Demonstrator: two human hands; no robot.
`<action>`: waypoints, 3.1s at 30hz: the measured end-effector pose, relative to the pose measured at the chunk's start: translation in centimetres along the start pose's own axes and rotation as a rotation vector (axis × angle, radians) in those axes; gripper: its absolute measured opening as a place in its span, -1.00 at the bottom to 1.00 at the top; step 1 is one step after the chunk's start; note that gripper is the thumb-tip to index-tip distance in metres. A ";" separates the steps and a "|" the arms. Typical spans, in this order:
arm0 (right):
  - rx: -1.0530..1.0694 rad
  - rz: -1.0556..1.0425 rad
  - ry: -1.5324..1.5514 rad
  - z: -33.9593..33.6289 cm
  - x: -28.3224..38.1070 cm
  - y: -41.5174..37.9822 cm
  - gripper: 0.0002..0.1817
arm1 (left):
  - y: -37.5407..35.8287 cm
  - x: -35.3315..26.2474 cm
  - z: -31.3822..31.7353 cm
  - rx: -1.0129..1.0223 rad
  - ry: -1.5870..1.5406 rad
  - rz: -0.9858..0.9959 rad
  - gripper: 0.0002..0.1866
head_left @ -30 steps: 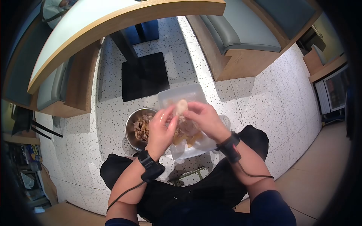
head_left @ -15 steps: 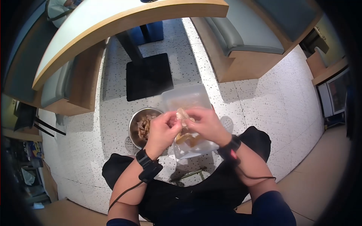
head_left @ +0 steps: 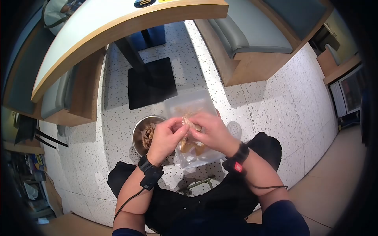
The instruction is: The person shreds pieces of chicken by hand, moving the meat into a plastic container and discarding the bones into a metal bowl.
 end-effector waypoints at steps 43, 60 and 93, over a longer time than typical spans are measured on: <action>0.026 0.692 0.610 1.5 -5.6 -1.3 -0.73 | 0.9 0.9 0.7 0.044 -0.317 -0.132 -0.76; 0.015 0.184 -0.018 0.6 -1.4 -0.6 -0.82 | -0.5 -2.3 1.1 0.020 0.441 0.261 -0.77; 0.107 0.492 0.152 1.0 -4.4 -0.8 -0.73 | 0.1 0.8 -0.2 0.003 -0.289 -0.004 -0.89</action>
Point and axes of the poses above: each hand's wrist, its own y-axis towards the middle knuckle, its own z-axis out of the palm, x = y × z, the point moved 10 cm from there along y, towards the middle knuckle, and after that the axes turned 6 degrees about -x, right-handed, at the moved point
